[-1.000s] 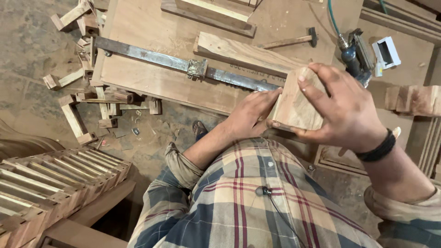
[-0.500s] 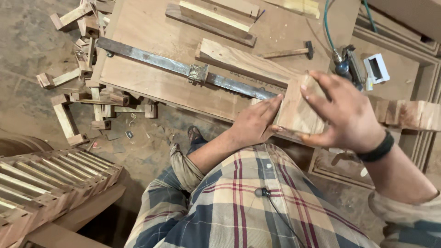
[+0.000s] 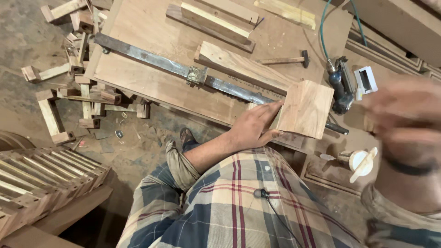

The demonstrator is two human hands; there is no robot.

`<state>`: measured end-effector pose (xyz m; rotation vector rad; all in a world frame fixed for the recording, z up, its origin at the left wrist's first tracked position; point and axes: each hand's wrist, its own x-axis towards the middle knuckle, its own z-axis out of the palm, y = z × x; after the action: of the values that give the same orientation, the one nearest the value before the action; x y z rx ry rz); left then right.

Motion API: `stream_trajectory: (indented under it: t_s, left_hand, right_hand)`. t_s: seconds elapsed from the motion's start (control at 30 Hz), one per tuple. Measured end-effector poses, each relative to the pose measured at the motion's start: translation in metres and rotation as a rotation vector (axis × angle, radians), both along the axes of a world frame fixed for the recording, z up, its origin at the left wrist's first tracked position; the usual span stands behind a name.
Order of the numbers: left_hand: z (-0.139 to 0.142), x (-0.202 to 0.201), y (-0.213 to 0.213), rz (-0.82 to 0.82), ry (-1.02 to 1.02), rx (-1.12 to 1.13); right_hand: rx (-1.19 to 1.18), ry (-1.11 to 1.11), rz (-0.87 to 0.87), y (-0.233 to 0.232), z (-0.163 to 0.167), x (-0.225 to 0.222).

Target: The person assembles small wooden frames by applying glue to the edges of wooden pieces, clamping them together, and securing them with a pneumatic nail gun. The person repeats this process for multiple frames, handling glue, clamps, and wood pieces throughout.

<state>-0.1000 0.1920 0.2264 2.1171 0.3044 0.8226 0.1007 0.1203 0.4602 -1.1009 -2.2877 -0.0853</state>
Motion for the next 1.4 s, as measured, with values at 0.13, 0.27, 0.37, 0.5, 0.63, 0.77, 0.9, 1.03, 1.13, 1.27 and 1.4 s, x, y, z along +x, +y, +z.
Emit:
stream_trajectory:
  t_s: [0.13, 0.27, 0.37, 0.5, 0.63, 0.77, 0.9, 1.03, 1.13, 1.27, 1.4]
  left_hand:
    - [-0.002, 0.001, -0.002, 0.010, -0.009, -0.003]
    - [-0.001, 0.003, -0.002, -0.002, 0.008, -0.002]
    - [0.002, 0.005, -0.002, 0.032, 0.022, 0.002]
    - [0.002, 0.003, -0.002, 0.002, 0.014, -0.054]
    - [0.001, 0.002, -0.001, 0.054, -0.077, 0.003]
    - [0.004, 0.003, -0.001, 0.023, -0.132, -0.026]
    - [0.004, 0.004, -0.004, 0.012, -0.104, -0.076]
    - [-0.028, 0.005, -0.003, -0.079, -0.076, -0.134]
    - [-0.084, 0.010, 0.003, -0.125, -0.087, -0.183]
    - [-0.176, 0.020, 0.001, 0.195, 0.379, -0.511]
    - [-0.217, 0.041, -0.013, -0.016, 0.154, -0.943]
  right_hand:
    - [-0.351, 0.800, 0.316, 0.006, -0.010, 0.002]
    - [-0.977, 0.964, 0.171, 0.023, -0.076, -0.003]
    - [-0.989, 0.993, 0.066, 0.017, -0.086, 0.009]
    - [-0.948, 1.035, 0.113, 0.018, -0.085, 0.021]
    - [-0.897, 0.973, 0.272, 0.026, -0.101, 0.020]
    - [-0.840, 0.984, 0.293, 0.012, -0.097, 0.020]
    - [-0.651, 0.851, 0.032, 0.000, -0.073, 0.016]
    - [-0.270, 0.125, -0.230, -0.009, -0.077, 0.008]
    - [-0.299, 0.156, -0.424, -0.041, -0.099, 0.028]
    - [-0.345, 0.487, -0.613, -0.128, -0.140, 0.088]
    - [-0.402, 0.620, -0.718, -0.213, -0.198, 0.131]
